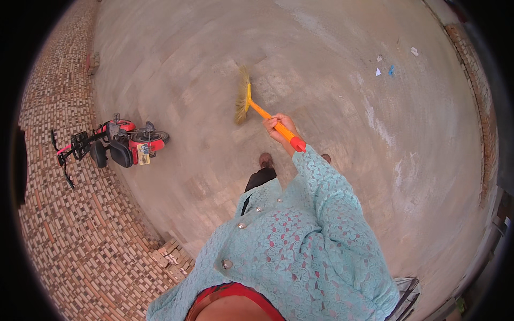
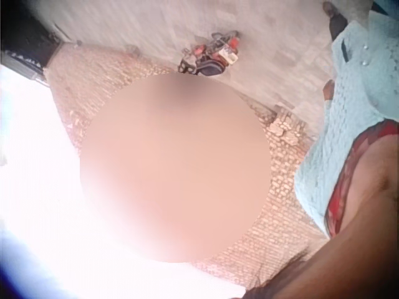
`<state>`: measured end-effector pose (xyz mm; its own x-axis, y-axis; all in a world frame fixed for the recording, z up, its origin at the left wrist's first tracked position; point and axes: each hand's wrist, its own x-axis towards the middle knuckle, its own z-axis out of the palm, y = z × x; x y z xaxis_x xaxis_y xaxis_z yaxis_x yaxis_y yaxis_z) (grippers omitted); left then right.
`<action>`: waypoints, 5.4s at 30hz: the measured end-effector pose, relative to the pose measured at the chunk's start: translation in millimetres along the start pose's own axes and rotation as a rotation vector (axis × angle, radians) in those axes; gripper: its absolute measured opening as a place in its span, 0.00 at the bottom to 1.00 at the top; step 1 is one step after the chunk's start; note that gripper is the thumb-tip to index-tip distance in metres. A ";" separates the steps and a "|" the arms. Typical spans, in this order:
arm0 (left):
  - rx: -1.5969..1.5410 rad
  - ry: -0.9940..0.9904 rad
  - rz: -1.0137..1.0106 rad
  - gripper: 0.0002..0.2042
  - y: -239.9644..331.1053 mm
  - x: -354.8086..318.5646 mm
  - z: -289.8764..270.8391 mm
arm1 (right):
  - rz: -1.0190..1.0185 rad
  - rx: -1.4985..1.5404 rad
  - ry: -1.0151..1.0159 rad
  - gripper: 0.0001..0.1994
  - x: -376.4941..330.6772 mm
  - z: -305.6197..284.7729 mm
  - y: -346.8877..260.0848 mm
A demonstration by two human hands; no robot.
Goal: The person sweeps a paved outdoor courtyard using a yellow broom. They move debris and dust across the concrete and brick surfaces, working around a parked scooter and a covered pile of materials.
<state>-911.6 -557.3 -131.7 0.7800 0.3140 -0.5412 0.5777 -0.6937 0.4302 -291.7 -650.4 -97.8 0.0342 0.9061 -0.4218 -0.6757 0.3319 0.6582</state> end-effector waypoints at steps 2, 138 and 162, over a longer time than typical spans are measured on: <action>0.054 -0.263 -0.134 0.13 26.8 18.8 -3.9 | -0.079 0.041 -0.004 0.12 -1.3 -1.8 -20.5; -0.532 -0.286 -0.352 0.18 438.6 353.8 -283.0 | -0.941 -0.060 -0.372 0.05 -507.6 141.6 -32.6; -0.738 -0.306 -0.462 0.17 468.3 555.2 -289.3 | -1.091 0.225 -0.343 0.03 -439.4 180.7 -175.2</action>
<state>-138.4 -520.3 -21.7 0.3974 0.1989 -0.8958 0.9045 0.0800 0.4190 -55.2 -1059.2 84.9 0.7374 0.1228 -0.6642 -0.0202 0.9869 0.1599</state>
